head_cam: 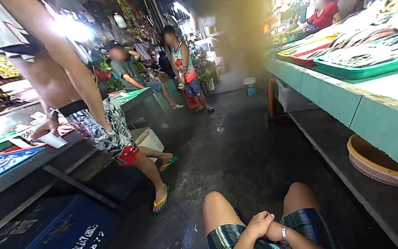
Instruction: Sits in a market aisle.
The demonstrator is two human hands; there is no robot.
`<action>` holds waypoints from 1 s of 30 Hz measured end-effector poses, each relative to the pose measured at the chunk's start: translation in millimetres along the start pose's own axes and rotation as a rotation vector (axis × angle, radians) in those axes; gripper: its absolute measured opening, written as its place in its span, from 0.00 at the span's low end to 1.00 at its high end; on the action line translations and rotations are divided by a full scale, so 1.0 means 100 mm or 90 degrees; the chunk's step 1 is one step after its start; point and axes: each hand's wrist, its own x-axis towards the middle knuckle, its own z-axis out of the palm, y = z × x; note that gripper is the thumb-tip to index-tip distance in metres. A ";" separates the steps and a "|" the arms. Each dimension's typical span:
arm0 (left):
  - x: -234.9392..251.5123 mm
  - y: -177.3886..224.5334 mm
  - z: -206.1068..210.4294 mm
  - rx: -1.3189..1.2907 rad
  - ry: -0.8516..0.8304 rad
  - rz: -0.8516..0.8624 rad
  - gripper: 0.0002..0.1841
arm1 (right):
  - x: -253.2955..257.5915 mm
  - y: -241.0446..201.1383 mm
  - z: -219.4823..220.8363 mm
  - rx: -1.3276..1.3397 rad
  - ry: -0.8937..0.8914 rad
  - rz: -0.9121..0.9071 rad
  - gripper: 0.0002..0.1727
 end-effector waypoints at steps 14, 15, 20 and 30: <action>-0.19 -0.22 -0.07 -0.063 0.010 -0.011 0.27 | 0.09 -0.19 0.14 -0.097 -0.050 -0.059 0.26; -0.19 -0.24 -0.07 -0.058 0.012 -0.009 0.27 | 0.09 -0.21 0.14 -0.106 -0.054 -0.063 0.26; -0.14 -0.14 -0.04 -0.032 0.006 -0.017 0.27 | 0.08 -0.06 0.09 -0.096 -0.040 -0.064 0.27; 0.00 -0.03 0.03 -0.035 -0.002 0.001 0.26 | -0.03 -0.02 0.00 -0.033 0.006 -0.021 0.27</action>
